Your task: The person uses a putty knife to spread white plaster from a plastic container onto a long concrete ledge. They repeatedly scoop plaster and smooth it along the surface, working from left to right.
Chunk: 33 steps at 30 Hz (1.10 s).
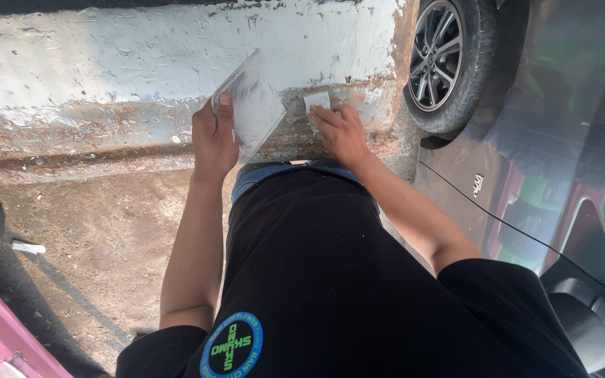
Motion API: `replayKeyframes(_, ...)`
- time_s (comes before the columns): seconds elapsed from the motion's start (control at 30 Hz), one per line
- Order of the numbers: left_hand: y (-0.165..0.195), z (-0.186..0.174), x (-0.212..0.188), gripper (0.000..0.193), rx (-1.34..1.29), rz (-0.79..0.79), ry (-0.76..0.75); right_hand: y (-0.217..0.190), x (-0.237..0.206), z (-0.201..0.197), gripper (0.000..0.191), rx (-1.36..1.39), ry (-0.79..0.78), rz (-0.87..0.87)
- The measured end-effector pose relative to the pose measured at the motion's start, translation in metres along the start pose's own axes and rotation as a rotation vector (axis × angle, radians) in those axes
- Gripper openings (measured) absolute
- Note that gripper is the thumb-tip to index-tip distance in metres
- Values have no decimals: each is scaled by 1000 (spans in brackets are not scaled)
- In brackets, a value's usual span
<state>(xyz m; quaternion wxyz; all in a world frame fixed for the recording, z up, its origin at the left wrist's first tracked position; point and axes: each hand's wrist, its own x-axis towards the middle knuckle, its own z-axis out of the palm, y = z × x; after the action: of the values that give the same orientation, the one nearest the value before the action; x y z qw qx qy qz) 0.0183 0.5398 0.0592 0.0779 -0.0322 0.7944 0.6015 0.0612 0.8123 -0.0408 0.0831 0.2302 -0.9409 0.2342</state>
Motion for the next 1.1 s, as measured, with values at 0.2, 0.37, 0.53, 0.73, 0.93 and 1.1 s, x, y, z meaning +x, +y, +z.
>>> replayKeyframes(0.2,-2,3,-4,58,-13,-92,31,11,3,-5,41,12,66,46)
replayKeyframes(0.37,1,6,-1,58,-46,-25,46,29,31,0,42,-42,150,71)
replayKeyframes(0.53,3,2,3,58,-52,-25,70,17,11,-7,42,30,-52,-54)
replayKeyframes(0.73,-2,0,1,60,-113,-31,99,18,7,-12,37,-21,54,-11)
replayKeyframes(0.93,-5,8,1,63,-71,-43,130,35,35,-3,34,-50,110,-18)
replayKeyframes(1.1,1,32,-5,64,-200,-46,210,26,11,-14,38,-1,-64,-112)
